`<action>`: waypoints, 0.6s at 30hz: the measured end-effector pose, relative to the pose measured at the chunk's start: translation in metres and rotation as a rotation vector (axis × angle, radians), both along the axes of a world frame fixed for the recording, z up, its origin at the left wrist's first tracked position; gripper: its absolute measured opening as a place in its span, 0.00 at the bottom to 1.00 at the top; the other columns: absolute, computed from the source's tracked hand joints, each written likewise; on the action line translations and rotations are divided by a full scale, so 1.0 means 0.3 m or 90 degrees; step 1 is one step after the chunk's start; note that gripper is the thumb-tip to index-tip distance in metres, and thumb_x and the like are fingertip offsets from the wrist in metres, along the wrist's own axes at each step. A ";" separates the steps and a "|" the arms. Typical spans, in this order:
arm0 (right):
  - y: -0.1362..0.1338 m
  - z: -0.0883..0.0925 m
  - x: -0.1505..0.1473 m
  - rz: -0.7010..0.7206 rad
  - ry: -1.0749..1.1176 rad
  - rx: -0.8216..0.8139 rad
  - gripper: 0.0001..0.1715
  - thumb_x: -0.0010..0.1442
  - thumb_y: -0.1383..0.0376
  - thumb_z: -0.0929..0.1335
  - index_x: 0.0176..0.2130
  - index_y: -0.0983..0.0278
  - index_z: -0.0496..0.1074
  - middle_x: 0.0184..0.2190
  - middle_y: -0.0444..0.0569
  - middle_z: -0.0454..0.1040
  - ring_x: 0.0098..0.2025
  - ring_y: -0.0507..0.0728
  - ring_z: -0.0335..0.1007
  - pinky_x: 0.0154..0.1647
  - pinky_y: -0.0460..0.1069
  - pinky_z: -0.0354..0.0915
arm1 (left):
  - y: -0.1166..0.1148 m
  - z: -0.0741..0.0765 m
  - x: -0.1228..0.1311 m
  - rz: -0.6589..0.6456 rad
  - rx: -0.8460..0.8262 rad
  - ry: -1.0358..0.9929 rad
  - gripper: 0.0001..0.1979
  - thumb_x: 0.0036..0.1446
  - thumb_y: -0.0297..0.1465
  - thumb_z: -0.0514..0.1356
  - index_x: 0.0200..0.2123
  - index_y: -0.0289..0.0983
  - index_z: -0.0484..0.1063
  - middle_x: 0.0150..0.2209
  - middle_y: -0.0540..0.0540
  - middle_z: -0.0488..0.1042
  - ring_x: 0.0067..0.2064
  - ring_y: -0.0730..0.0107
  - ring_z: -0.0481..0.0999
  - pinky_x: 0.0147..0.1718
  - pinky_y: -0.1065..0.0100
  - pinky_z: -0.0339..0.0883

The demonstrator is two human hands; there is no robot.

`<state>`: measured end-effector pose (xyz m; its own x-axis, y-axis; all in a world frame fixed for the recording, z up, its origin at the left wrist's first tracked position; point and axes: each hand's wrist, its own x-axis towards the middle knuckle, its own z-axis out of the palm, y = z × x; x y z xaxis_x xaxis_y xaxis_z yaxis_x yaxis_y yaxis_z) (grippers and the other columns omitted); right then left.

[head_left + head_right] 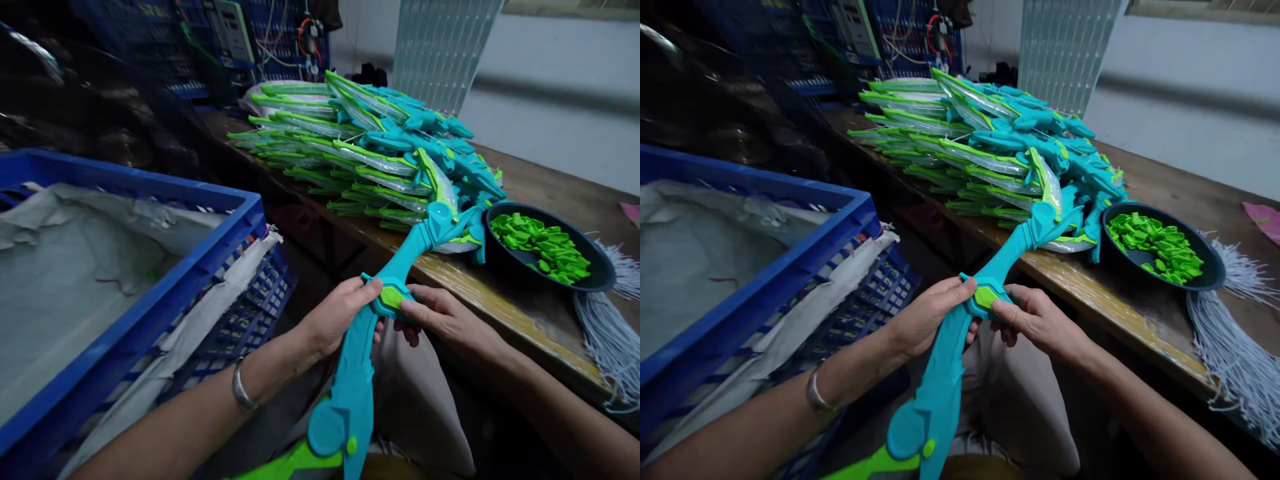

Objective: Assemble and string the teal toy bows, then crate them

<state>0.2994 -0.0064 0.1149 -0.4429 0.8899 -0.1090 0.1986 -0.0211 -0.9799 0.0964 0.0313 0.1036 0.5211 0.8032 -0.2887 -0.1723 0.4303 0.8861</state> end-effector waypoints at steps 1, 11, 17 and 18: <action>-0.009 -0.001 -0.001 -0.003 -0.004 0.013 0.30 0.68 0.40 0.68 0.41 0.66 0.70 0.33 0.47 0.72 0.30 0.52 0.68 0.34 0.47 0.66 | -0.007 -0.001 0.000 0.000 0.019 0.013 0.30 0.45 0.53 0.74 0.37 0.35 0.71 0.27 0.49 0.75 0.23 0.74 0.73 0.20 0.72 0.74; 0.043 0.028 0.422 -0.448 -0.334 0.233 0.35 0.61 0.39 0.67 0.45 0.67 0.79 0.32 0.51 0.78 0.29 0.54 0.70 0.34 0.49 0.70 | -0.013 -0.034 -0.080 0.065 0.250 0.034 0.25 0.54 0.51 0.71 0.39 0.36 0.73 0.21 0.49 0.76 0.20 0.70 0.73 0.17 0.74 0.67; 0.209 0.033 0.807 -0.655 -0.602 0.189 0.17 0.68 0.57 0.70 0.35 0.69 0.76 0.28 0.47 0.74 0.30 0.55 0.72 0.38 0.52 0.71 | 0.004 -0.076 -0.044 0.094 0.201 0.009 0.26 0.51 0.49 0.74 0.42 0.34 0.75 0.26 0.47 0.79 0.24 0.69 0.75 0.22 0.72 0.71; 0.226 0.029 0.842 -0.649 -0.644 0.179 0.16 0.68 0.58 0.71 0.34 0.68 0.75 0.29 0.46 0.75 0.32 0.55 0.73 0.41 0.52 0.72 | 0.004 -0.094 -0.035 0.096 0.187 0.006 0.26 0.51 0.48 0.74 0.42 0.34 0.75 0.26 0.46 0.79 0.24 0.69 0.76 0.22 0.72 0.72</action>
